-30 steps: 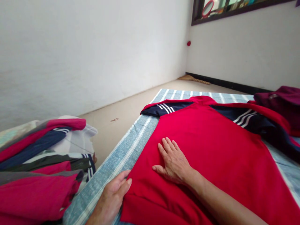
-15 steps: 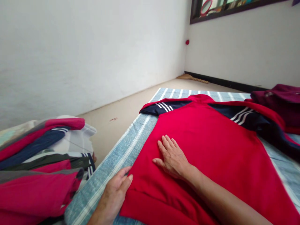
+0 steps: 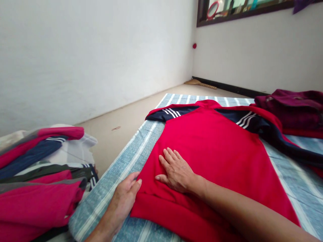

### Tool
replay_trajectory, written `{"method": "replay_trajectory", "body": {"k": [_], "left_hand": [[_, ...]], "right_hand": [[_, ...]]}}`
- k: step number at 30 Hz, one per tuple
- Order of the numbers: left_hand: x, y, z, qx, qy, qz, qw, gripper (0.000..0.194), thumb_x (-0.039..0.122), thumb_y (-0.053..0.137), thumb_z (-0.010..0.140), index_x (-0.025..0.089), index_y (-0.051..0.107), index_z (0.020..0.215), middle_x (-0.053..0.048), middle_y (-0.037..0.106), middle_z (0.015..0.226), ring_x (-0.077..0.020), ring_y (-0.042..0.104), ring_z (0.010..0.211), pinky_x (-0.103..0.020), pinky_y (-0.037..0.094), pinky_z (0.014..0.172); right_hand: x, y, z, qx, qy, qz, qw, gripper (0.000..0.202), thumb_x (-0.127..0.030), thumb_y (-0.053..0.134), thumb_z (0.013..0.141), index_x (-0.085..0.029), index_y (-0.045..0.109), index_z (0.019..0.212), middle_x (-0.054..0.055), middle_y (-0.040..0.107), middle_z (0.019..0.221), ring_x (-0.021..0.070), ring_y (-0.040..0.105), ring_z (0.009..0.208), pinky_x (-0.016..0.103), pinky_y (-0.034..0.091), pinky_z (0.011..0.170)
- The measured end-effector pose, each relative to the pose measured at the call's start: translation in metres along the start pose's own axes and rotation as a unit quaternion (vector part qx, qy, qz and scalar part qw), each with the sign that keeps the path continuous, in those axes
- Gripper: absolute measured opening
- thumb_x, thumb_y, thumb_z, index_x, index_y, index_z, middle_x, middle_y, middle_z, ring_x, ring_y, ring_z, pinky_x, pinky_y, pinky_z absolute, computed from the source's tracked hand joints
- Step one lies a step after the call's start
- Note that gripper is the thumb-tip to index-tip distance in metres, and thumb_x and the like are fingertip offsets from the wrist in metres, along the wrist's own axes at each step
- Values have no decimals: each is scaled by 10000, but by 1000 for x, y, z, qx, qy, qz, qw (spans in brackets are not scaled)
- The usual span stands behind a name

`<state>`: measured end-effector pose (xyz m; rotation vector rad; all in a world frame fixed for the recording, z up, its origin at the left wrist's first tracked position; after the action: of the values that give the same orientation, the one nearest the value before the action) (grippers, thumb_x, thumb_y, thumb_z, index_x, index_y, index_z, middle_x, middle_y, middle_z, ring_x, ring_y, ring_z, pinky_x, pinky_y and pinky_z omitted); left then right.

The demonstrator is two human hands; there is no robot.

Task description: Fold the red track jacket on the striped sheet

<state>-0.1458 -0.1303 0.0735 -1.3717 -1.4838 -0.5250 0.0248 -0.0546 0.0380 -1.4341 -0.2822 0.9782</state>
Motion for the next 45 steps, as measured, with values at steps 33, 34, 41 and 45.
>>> {"method": "replay_trajectory", "body": {"k": [33, 34, 41, 45], "left_hand": [[-10, 4, 9, 100, 289, 516, 800, 434, 303, 363, 859, 73, 498, 1202, -113, 706, 803, -268, 691, 758, -341, 519, 683], [-9, 4, 7, 98, 293, 532, 788, 426, 292, 351, 869, 67, 490, 1203, -113, 703, 792, -266, 690, 744, -337, 517, 672], [-11, 4, 5, 123, 342, 605, 709, 382, 246, 263, 912, 92, 528, 1140, -147, 676, 980, -242, 679, 795, -322, 516, 671], [-11, 0, 3, 143, 367, 611, 687, 392, 256, 252, 913, 110, 571, 1086, -134, 668, 966, -241, 674, 780, -336, 528, 646]], "right_hand": [[-2, -31, -35, 17, 33, 4, 999, 598, -534, 355, 929, -107, 405, 1344, 188, 363, 1427, 304, 286, 1343, 462, 265, 1085], [-3, -31, -37, 18, 33, 6, 999, 609, -543, 352, 927, -103, 405, 1345, 192, 359, 1430, 308, 279, 1345, 469, 264, 1084], [-13, -17, -39, -8, 34, 25, 999, 658, -560, 400, 897, -66, 430, 1331, 224, 355, 1426, 337, 274, 1343, 496, 268, 1077], [-15, -24, -44, 21, 43, 37, 998, 644, -564, 407, 895, -83, 453, 1320, 212, 386, 1410, 332, 311, 1327, 487, 281, 1075]]}}
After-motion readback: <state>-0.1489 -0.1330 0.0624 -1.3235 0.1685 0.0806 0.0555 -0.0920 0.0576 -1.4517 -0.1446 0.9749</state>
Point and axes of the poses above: each hand's wrist, its own z-axis towards the middle knuckle, its own y-axis out of the palm, x = y × z, the point moved 1 cm from there along z, towards the middle knuckle
